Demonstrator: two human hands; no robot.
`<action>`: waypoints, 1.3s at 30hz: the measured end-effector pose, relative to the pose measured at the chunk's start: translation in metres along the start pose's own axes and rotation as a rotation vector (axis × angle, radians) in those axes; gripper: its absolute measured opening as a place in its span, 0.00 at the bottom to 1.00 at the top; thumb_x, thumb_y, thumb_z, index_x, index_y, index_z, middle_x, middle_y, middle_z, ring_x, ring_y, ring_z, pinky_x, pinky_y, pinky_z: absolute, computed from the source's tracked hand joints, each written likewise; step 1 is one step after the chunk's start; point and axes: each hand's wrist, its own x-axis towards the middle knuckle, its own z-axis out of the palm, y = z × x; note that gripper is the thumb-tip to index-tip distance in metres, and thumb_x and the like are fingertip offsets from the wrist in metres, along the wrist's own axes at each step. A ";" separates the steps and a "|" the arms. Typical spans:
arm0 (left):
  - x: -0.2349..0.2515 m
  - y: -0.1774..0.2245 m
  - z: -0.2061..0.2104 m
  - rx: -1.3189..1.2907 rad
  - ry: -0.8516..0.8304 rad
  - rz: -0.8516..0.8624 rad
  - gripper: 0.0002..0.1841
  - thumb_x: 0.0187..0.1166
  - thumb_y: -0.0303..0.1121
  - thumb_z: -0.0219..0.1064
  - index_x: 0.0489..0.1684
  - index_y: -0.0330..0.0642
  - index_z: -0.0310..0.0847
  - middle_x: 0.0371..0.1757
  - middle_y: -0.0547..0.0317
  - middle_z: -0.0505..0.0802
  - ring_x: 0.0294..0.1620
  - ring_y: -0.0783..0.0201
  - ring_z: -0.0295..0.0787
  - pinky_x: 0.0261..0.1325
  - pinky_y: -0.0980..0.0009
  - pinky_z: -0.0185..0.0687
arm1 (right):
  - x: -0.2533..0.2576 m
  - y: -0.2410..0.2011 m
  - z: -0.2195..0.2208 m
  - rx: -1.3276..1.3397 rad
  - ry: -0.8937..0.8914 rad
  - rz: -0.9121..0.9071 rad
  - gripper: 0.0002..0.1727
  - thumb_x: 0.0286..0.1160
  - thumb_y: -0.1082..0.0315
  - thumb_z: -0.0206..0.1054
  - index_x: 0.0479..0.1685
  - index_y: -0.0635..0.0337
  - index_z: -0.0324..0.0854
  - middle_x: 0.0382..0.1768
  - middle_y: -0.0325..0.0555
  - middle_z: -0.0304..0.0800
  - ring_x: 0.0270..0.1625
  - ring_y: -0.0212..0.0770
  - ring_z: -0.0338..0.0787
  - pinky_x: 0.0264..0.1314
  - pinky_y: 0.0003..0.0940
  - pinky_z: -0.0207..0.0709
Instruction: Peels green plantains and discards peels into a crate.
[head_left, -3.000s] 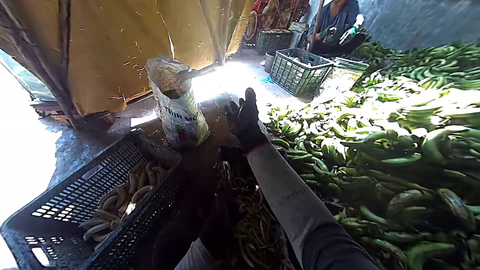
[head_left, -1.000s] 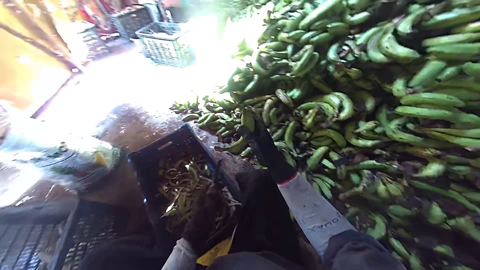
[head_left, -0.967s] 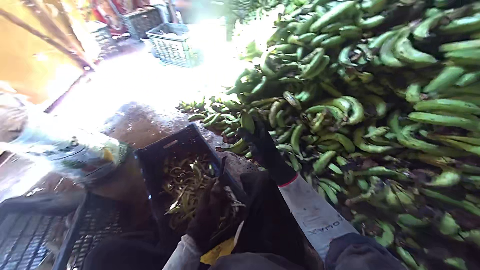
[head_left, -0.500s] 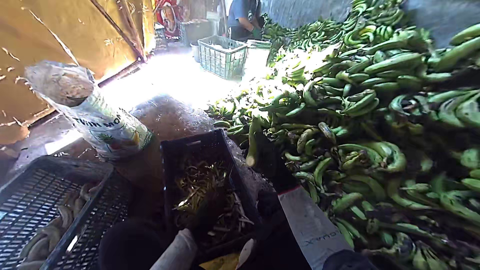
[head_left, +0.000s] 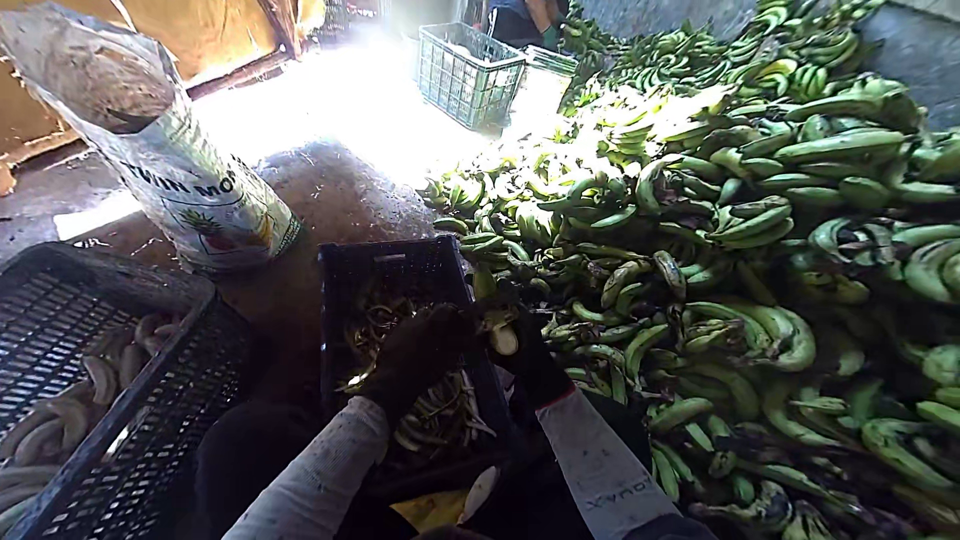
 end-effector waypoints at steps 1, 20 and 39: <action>0.003 -0.002 -0.003 0.076 0.056 -0.027 0.24 0.84 0.51 0.64 0.77 0.55 0.79 0.64 0.46 0.90 0.65 0.44 0.86 0.66 0.41 0.79 | -0.003 0.001 0.008 0.109 0.001 0.076 0.16 0.85 0.55 0.55 0.57 0.57 0.77 0.35 0.44 0.90 0.32 0.35 0.90 0.35 0.30 0.87; -0.005 -0.016 0.005 -0.053 0.104 0.040 0.24 0.83 0.50 0.66 0.74 0.51 0.80 0.59 0.45 0.90 0.61 0.44 0.88 0.63 0.40 0.81 | -0.009 0.009 -0.001 -0.096 -0.043 -0.102 0.31 0.69 0.38 0.73 0.62 0.51 0.79 0.39 0.39 0.91 0.34 0.32 0.90 0.37 0.30 0.87; 0.001 -0.048 -0.011 -0.215 0.337 -0.016 0.21 0.86 0.52 0.63 0.67 0.50 0.79 0.57 0.54 0.90 0.53 0.57 0.89 0.56 0.48 0.86 | -0.005 0.007 0.021 -0.042 -0.160 0.151 0.24 0.83 0.44 0.58 0.65 0.52 0.78 0.39 0.40 0.90 0.36 0.31 0.90 0.38 0.27 0.87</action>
